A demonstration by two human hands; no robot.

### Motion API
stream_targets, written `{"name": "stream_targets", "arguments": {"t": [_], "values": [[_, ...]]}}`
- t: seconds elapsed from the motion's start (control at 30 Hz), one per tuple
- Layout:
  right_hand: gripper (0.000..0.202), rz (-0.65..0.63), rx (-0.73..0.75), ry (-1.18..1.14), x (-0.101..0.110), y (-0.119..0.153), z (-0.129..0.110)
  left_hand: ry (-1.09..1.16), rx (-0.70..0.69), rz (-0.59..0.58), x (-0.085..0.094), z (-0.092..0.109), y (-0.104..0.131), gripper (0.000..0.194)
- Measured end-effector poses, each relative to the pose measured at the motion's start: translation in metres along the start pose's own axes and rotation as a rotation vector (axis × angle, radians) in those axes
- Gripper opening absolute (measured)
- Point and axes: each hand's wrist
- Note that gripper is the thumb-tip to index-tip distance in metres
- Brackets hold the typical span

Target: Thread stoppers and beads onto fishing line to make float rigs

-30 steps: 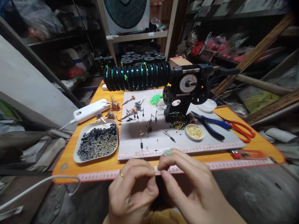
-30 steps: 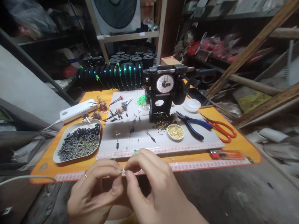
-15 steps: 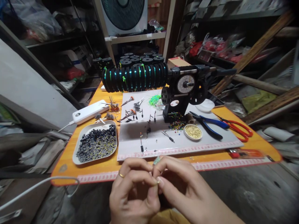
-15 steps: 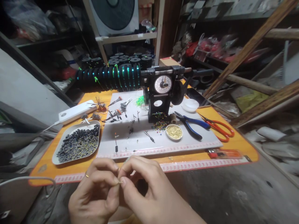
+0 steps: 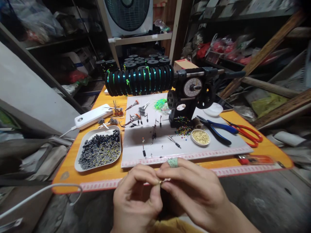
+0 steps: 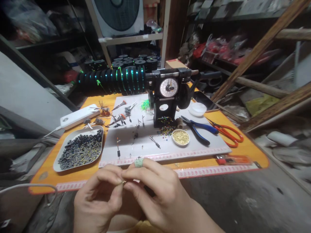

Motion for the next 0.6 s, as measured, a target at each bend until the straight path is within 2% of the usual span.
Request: {"name": "stream_targets", "arguments": {"t": [0.1, 0.27, 0.4, 0.6], "values": [[0.024, 0.014, 0.09, 0.098, 0.005, -0.003, 0.005, 0.058, 0.129, 0.008, -0.001, 0.003, -0.004, 0.015], [0.026, 0.06, 0.145, 0.24, 0.007, -0.001, 0.016, 0.129, 0.242, -0.118, 0.007, 0.004, -0.016, 0.017], [0.023, 0.044, 0.128, 0.243, 0.008, -0.002, 0.02, 0.092, 0.242, -0.293, 0.016, 0.001, -0.028, 0.021], [0.016, 0.076, 0.045, 0.223, 0.009, -0.013, 0.019, -0.029, 0.161, -0.428, 0.019, -0.009, -0.044, 0.019]]}}
Point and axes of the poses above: each hand's wrist, its own y-axis away from the middle knuckle, its own x-axis out of the back of the hand, z = x × y, and after that the axes turned 15 degrees about -x, right-handed
